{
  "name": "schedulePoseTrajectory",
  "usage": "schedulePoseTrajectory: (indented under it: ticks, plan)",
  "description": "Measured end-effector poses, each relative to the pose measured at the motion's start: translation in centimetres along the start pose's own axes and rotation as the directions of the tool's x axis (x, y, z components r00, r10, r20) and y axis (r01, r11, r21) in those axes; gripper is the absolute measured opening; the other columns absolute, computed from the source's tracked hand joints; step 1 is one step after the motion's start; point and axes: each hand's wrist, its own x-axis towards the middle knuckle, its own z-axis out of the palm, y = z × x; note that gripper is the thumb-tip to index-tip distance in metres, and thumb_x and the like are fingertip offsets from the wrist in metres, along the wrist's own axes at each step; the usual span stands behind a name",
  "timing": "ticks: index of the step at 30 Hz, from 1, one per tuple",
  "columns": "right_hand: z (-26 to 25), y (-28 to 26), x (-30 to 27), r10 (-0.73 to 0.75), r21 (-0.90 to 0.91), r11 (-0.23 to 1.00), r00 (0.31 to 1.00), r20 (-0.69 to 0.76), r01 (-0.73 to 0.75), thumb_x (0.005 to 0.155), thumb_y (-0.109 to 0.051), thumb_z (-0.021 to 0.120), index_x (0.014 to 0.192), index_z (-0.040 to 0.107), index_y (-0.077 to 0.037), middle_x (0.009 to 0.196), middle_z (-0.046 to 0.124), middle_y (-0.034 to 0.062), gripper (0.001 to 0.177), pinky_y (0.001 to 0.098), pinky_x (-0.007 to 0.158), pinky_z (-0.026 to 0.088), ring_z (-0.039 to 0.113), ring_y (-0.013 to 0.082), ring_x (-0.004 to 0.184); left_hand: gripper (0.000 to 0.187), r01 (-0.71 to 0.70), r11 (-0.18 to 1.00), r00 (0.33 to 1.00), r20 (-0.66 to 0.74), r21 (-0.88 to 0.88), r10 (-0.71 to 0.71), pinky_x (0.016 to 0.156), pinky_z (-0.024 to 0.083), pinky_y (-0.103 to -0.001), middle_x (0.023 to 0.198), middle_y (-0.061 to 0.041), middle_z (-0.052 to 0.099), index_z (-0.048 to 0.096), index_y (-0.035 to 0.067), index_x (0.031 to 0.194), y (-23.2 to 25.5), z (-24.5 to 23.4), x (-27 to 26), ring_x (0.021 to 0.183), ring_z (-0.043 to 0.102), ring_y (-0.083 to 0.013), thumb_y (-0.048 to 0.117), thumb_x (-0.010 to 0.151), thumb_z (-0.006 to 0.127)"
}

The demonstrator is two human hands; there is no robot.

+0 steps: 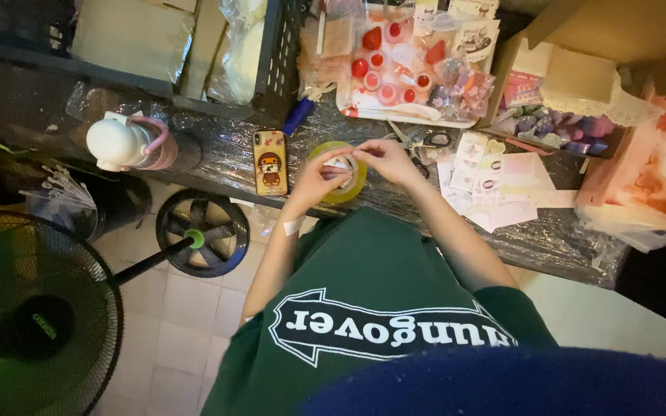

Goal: Packing small colorful items into plastic bags on a production table.

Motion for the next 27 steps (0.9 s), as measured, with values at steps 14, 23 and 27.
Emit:
schedulePoseTrajectory:
  ticks: [14,23,27]
  plan:
    - [-1.8,-2.8,3.6,-0.025,-0.430,0.901,0.998,0.062,0.049,0.087,-0.029,0.073,0.098,0.074,-0.010,0.086,0.076,0.0054,0.022,0.0308,0.073,0.054,0.069,0.0147,0.077,0.056,0.119,0.958,0.973,-0.224,0.262,-0.059,0.082,0.061,-0.027,0.126,-0.006,0.068,0.059,0.006,0.134,-0.8,-2.6,-1.3,0.098,0.076,-0.0166,-0.002,0.082,0.078]
    - [-1.5,-1.6,5.0,-0.037,-0.595,0.798,0.993,0.114,0.098,0.082,-0.039,0.080,0.090,0.076,-0.012,0.083,0.075,0.0061,0.028,0.0381,0.071,0.056,0.071,0.0217,0.077,0.044,-0.033,0.999,0.917,-0.397,-0.036,0.016,0.091,0.057,-0.026,0.110,-0.007,0.066,0.057,0.003,0.127,-4.0,-5.9,-2.6,0.101,0.069,-0.0134,-0.002,0.088,0.078]
    - [-1.4,-2.6,5.0,0.007,-0.627,0.778,0.998,0.069,0.038,0.082,-0.038,0.081,0.088,0.075,-0.012,0.081,0.074,0.0057,0.027,0.0380,0.069,0.055,0.070,0.0217,0.074,0.044,-0.037,0.994,0.926,-0.376,-0.103,-0.004,0.090,0.055,-0.026,0.110,-0.005,0.066,0.059,0.004,0.129,-4.3,-5.1,-2.2,0.101,0.067,-0.0126,-0.002,0.089,0.077]
